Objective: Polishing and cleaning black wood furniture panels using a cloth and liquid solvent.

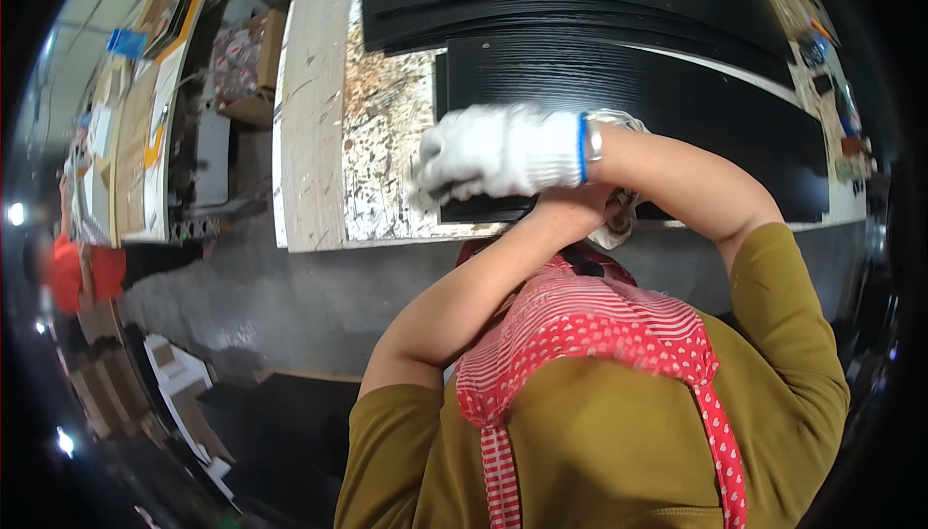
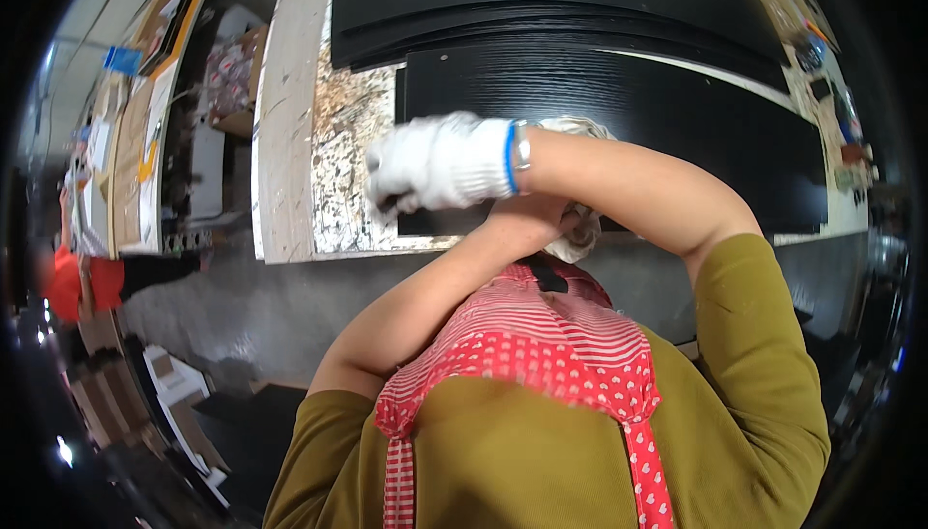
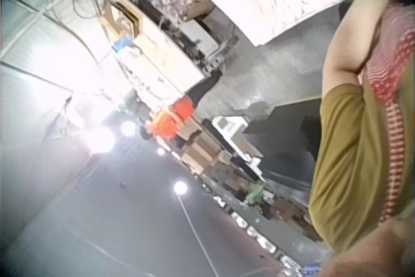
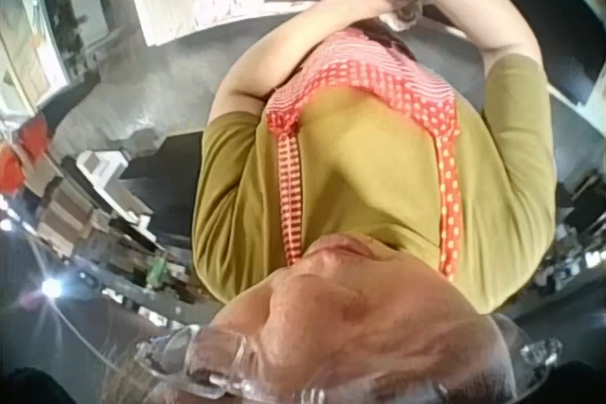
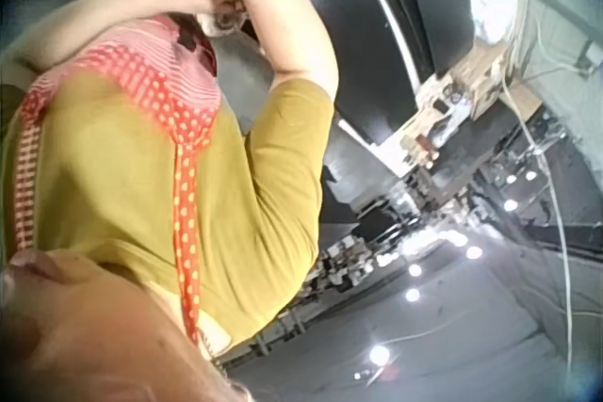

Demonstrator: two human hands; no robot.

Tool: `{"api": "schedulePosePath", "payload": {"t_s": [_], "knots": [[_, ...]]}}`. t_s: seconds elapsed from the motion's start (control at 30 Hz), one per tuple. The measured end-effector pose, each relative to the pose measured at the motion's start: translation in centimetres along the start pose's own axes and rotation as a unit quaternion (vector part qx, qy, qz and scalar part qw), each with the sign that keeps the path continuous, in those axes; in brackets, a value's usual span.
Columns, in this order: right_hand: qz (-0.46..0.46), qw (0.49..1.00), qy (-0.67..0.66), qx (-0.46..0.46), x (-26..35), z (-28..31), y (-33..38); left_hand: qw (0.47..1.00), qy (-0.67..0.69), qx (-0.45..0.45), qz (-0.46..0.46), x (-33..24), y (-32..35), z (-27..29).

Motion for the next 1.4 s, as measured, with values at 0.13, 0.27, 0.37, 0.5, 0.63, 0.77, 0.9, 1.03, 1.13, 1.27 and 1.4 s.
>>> {"api": "schedulePosePath", "payload": {"t_s": [0.13,0.27,0.37,0.5,0.63,0.77,0.9,1.03,1.13,1.27,1.4], "knots": [[0.049,0.988,0.016,0.143,0.0,-2.6,-2.4,0.993,0.013,-0.115,-0.038,0.4,0.2,1.1],[-0.054,0.971,0.121,0.197,-2.6,-1.3,-2.2,0.969,-0.039,-0.233,-0.072,-0.6,1.4,2.7],[-0.017,0.977,0.04,0.207,-1.4,-2.5,-1.6,0.985,0.072,-0.153,-0.046,-0.3,1.0,2.1],[0.02,0.989,0.038,0.143,-2.6,-1.5,-1.8,0.977,-0.003,-0.203,-0.058,-1.1,1.5,3.1],[-0.074,0.984,0.14,0.081,-6.3,1.8,-1.4,0.988,0.021,-0.148,-0.037,-0.7,0.5,3.4],[0.075,0.995,-0.006,0.061,-3.0,-0.6,-1.0,0.995,0.103,-0.003,0.011,1.4,-1.6,2.6],[-0.006,0.999,0.038,0.025,-6.7,-0.6,-1.4,0.998,0.029,-0.047,-0.037,2.1,-2.4,3.9],[-0.109,0.98,0.16,0.053,-12.4,3.8,-1.6,0.977,-0.047,-0.185,-0.093,1.0,-1.2,6.2],[-0.324,0.932,0.161,0.017,-16.1,8.4,-1.0,0.983,0.006,-0.17,-0.076,0.7,-0.7,6.6],[-0.26,0.949,0.175,0.015,-12.9,9.4,-1.3,0.981,0.018,-0.18,-0.077,0.3,-0.1,7.0],[-0.224,0.97,0.057,0.075,-10.6,5.4,-1.9,0.975,0.006,-0.202,-0.089,0.2,0.3,7.0]]}}
Point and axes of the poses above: each hand's wrist, its own y-axis away from the middle knuckle, its own z-axis out of the back of the hand, x = y × z, the point moved 8 cm from there along -y, towards the middle knuckle, and after that the axes turned 9 degrees about z, right-handed, at the moved point
